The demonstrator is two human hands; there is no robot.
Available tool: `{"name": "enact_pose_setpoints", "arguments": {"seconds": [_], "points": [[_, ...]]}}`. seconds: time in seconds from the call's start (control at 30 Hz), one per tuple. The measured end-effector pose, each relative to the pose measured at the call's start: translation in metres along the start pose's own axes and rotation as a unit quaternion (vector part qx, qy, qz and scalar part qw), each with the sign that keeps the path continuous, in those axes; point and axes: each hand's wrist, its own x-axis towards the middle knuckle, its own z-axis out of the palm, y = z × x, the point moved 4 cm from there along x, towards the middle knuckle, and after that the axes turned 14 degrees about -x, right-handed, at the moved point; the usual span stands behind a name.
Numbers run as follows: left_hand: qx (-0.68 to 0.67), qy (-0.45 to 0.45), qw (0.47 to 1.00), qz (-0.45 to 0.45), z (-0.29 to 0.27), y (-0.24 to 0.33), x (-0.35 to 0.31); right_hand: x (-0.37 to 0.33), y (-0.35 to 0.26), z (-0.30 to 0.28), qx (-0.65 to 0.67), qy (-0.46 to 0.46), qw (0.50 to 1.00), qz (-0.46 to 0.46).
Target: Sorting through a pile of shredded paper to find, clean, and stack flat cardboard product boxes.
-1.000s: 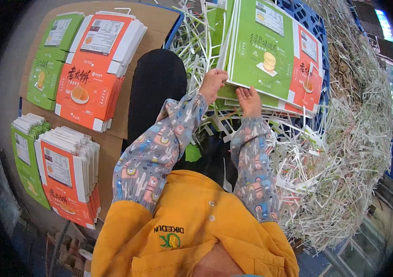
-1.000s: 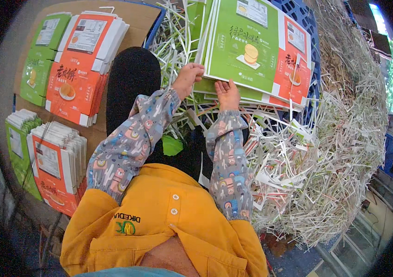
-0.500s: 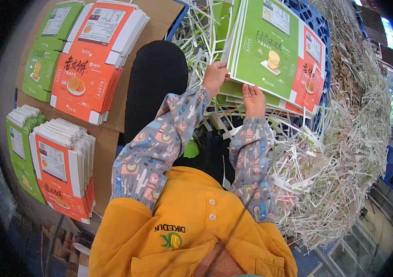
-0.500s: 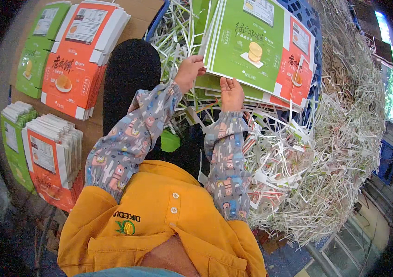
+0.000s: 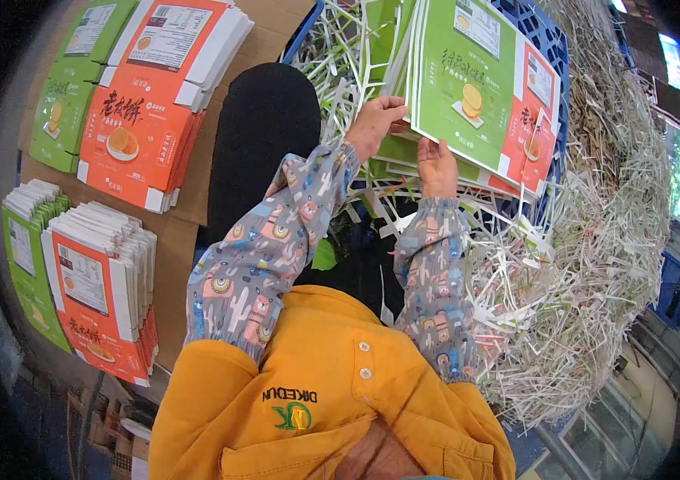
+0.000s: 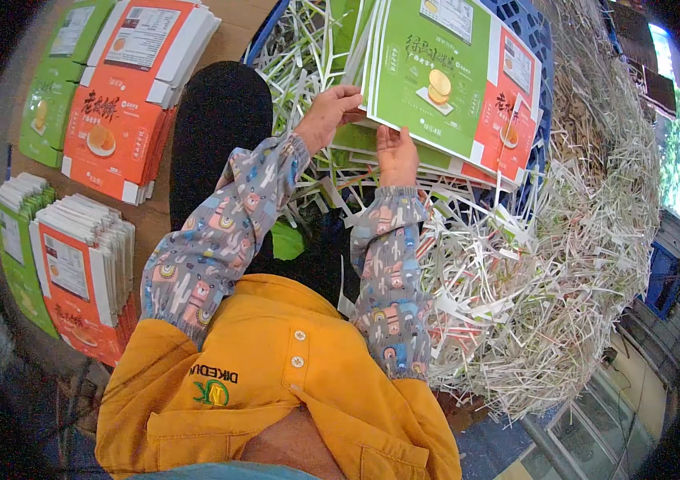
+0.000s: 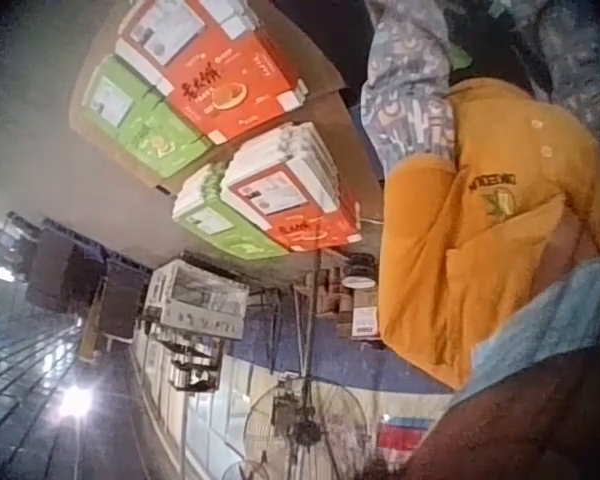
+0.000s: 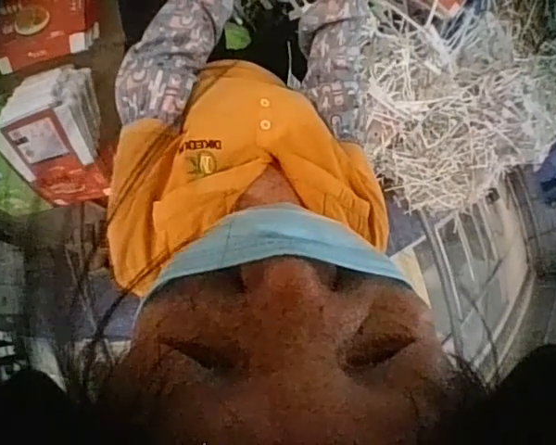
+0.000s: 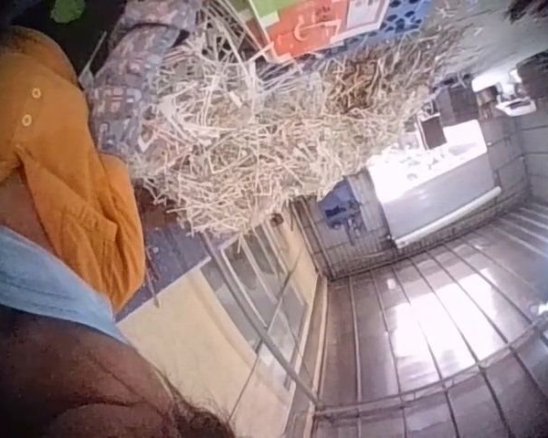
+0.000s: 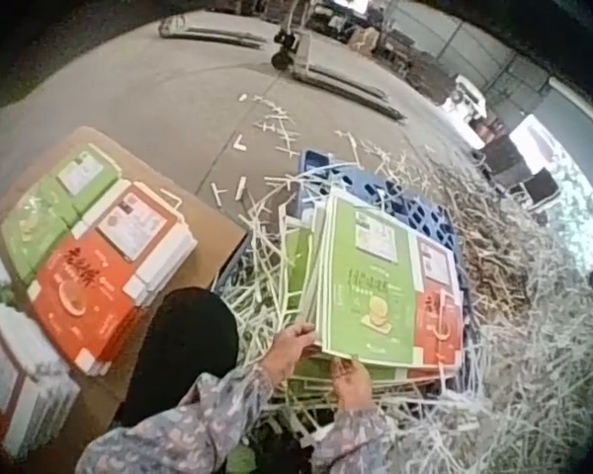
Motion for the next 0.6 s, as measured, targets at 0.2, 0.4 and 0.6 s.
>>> {"name": "enact_pose_setpoints", "arguments": {"seconds": [0.2, 0.4, 0.6], "points": [[-0.052, -0.021, 0.998, -0.011, 0.009, 0.0, -0.003, -0.003, 0.003, 0.008, 0.062, 0.018, 0.998, -0.028], [-0.039, -0.018, 0.999, -0.005, 0.011, -0.002, -0.009, -0.005, 0.011, 0.02, 0.048, 0.048, 0.997, -0.03], [0.029, -0.031, 0.999, -0.008, 0.014, -0.004, -0.015, 0.002, -0.002, 0.047, -0.015, -0.035, 0.997, -0.062]]}}
